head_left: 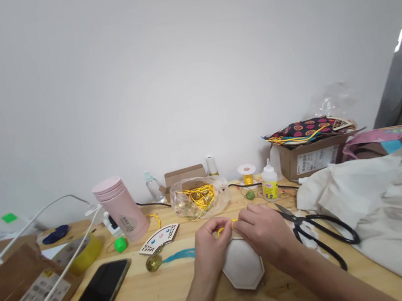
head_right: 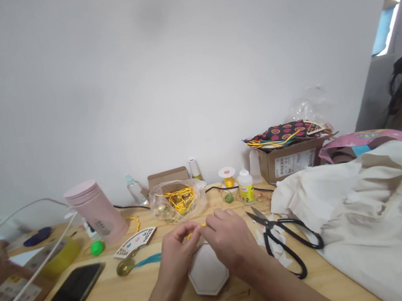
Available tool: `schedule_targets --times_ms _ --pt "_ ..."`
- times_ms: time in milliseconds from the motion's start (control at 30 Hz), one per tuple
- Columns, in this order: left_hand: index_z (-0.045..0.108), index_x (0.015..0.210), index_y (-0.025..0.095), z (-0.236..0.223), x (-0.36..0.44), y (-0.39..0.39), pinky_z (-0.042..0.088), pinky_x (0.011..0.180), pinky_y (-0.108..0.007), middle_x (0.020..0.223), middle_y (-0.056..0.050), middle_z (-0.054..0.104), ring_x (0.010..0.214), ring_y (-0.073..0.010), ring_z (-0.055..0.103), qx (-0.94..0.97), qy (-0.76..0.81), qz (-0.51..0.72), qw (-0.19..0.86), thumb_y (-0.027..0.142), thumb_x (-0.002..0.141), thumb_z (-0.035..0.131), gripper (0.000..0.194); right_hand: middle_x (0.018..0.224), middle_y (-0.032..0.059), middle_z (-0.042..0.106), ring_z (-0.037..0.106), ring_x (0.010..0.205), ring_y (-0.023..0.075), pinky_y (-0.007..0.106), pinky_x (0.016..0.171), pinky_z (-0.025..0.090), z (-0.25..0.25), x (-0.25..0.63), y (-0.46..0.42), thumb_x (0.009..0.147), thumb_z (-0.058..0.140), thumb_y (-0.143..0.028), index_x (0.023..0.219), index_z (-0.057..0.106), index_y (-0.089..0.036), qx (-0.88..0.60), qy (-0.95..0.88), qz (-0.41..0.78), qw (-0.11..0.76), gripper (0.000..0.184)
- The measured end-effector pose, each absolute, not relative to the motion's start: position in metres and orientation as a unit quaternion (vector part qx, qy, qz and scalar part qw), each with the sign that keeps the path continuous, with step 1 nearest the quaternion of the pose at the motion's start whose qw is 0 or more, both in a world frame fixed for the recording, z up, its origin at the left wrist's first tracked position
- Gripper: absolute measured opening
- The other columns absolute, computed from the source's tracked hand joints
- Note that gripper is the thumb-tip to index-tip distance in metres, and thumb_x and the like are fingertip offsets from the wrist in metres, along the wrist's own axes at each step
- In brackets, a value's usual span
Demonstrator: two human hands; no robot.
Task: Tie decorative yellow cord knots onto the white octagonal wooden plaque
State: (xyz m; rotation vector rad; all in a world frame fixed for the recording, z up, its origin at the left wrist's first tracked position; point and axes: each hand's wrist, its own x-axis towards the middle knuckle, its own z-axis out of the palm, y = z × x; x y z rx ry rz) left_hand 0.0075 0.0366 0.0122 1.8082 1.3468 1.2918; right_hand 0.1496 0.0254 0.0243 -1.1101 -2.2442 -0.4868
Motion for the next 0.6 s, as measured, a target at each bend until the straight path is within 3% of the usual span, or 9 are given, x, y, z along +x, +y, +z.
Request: schedule_targets --times_ms 167,333,467,600 --pt "0.063 0.068 0.018 0.019 0.010 0.030 0.042 0.063 -0.025 0.067 -0.002 0.064 0.065 -0.0149 0.056 0.745 0.448 0.431 0.241 0.021 0.068 0.050 0.013 0.062 0.0004 0.056 0.042 0.064 0.0131 0.025 0.056 0.025 0.035 0.159 0.026 0.075 0.049 -0.022 0.070 0.061 -0.023 -0.407 -0.840 -0.103 0.343 0.012" --pt "0.063 0.067 0.018 0.019 0.012 0.028 0.042 0.062 -0.023 0.068 -0.002 0.064 0.064 -0.0144 0.056 0.731 0.421 0.440 0.308 0.024 0.068 0.053 0.012 0.063 0.0010 0.059 0.049 0.064 0.0122 0.024 0.061 0.034 0.033 0.167 0.037 0.069 0.056 -0.024 0.063 0.063 -0.019 -0.454 -0.768 0.125 0.435 0.010" --pt "0.063 0.070 0.015 0.015 0.010 0.029 0.043 0.061 -0.024 0.070 -0.005 0.065 0.065 -0.0159 0.056 0.682 0.422 0.462 0.378 0.027 0.067 0.054 0.015 0.058 0.0008 0.057 0.050 0.056 0.0110 0.021 0.053 0.038 0.023 0.160 0.041 0.065 0.057 -0.024 0.059 0.061 -0.015 -0.457 -0.684 0.302 0.481 0.012" --pt "0.062 0.071 0.014 0.013 0.009 0.032 0.044 0.060 -0.024 0.071 -0.005 0.065 0.066 -0.0164 0.057 0.638 0.431 0.486 0.413 0.028 0.066 0.055 0.017 0.056 -0.0003 0.055 0.049 0.055 0.0106 0.021 0.051 0.038 0.016 0.148 0.036 0.064 0.056 -0.025 0.056 0.059 -0.015 -0.451 -0.664 0.323 0.502 0.013"
